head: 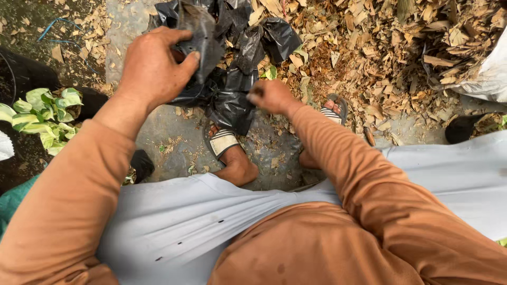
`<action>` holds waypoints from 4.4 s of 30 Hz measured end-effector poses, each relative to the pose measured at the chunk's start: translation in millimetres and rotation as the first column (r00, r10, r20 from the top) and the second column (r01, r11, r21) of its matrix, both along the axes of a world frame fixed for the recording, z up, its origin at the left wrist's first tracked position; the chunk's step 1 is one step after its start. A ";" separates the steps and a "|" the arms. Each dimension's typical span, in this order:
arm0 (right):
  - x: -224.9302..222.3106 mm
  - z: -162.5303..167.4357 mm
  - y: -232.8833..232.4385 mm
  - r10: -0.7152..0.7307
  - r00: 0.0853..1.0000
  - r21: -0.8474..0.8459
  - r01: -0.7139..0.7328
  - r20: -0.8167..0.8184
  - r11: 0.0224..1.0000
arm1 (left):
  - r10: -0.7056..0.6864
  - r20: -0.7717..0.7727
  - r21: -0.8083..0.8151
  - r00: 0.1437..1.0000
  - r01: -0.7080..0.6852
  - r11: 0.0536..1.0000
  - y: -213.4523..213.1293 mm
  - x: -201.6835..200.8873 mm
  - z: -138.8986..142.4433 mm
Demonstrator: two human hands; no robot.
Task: The person sits on the ground and repeatedly scoops dried leaf mulch from a large pile into small black plastic nursery bags. The filled bags are placed beside a row of potted plants.
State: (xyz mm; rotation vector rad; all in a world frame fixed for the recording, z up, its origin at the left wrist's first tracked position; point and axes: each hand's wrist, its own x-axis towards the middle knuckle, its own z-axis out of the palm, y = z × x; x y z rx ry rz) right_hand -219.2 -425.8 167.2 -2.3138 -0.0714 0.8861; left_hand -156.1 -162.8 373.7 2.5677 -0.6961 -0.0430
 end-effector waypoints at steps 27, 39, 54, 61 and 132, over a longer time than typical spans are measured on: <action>-49.8 -27.8 -96.2 -0.345 0.904 0.355 0.418 -0.253 0.836 | 0.303 -0.683 0.059 0.665 -0.363 0.930 -184.0 -76.3 -200.6; -47.3 -41.2 -98.6 -0.551 0.749 0.310 0.658 -0.368 0.686 | 0.296 -0.332 -0.051 0.895 -0.331 0.942 -169.8 -88.5 -218.0; -38.8 -56.7 -106.7 -0.493 0.858 0.377 0.508 -0.146 0.774 | 0.277 -0.522 0.146 0.807 -0.236 0.961 -150.3 -81.5 -251.2; -47.7 -28.8 -138.8 -0.147 0.945 -0.148 0.197 0.294 0.969 | -0.114 -0.116 0.200 0.987 0.136 0.970 -160.5 -93.3 -249.3; -14.1 1.0 -90.0 -0.030 0.978 -0.210 0.075 0.208 0.975 | 0.191 -0.581 -0.075 0.792 -0.285 0.955 -188.8 -88.0 -230.9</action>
